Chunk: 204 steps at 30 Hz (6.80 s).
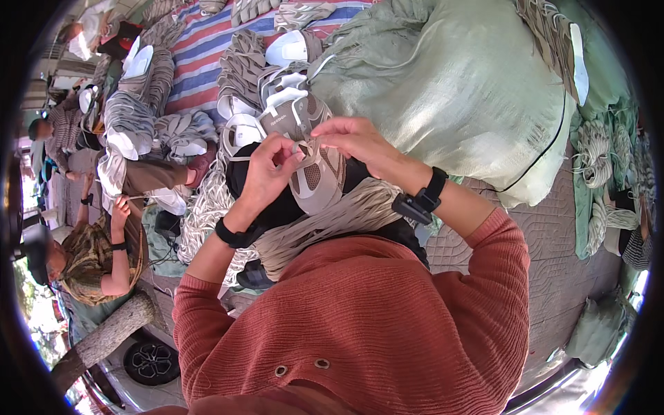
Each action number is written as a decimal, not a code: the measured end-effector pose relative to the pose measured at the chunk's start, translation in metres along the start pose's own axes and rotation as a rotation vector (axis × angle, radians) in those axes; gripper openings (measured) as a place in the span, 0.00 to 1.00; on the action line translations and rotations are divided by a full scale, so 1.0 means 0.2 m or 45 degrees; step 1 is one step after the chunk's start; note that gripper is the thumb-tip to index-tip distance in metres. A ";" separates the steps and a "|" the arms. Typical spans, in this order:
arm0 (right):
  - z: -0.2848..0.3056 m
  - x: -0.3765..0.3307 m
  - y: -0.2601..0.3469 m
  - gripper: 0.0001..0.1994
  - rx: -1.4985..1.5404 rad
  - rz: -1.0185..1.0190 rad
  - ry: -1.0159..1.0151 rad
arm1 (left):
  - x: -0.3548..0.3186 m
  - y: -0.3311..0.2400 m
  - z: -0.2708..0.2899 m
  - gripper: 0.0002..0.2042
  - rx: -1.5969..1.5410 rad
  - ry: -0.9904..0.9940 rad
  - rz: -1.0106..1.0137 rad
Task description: The person sits on a mat and laces a white sneaker held on their lap. They repeatedly thread the laces through the eyelets, pull them tight, and adjust the fit. Other workers are visible in the background performing similar tasks.
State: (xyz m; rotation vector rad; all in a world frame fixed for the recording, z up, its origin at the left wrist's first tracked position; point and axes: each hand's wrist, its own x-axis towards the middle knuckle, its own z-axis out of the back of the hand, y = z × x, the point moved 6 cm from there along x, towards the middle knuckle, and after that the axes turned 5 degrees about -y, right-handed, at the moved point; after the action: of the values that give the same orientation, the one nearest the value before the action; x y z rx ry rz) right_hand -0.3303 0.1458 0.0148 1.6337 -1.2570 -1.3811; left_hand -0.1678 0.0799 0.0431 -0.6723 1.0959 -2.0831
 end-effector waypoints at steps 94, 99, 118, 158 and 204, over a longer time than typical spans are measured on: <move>2.31 -1.01 0.91 0.07 0.156 0.706 -1.185 | -2.89 0.90 2.47 0.12 -0.483 -2.334 0.544; 2.88 -1.53 0.26 0.12 0.645 0.370 -1.629 | -1.92 0.60 1.95 0.18 0.466 -1.827 0.369; -0.33 0.18 0.20 0.04 -1.486 1.461 0.372 | -0.25 0.21 0.12 0.02 0.659 -0.389 0.035; 1.88 0.02 1.04 0.12 0.832 0.724 -0.579 | -0.15 0.12 0.24 0.05 0.308 -0.295 -0.258; 0.47 0.27 0.39 0.08 -0.460 0.091 -0.083 | -0.06 0.16 0.21 0.14 0.082 0.001 -0.107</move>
State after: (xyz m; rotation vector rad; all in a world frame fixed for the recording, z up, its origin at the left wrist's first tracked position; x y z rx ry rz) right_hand -0.4417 0.0790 0.0448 1.2946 -1.0185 -1.5245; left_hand -0.1204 0.0549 0.0350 -0.6967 1.0121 -2.1801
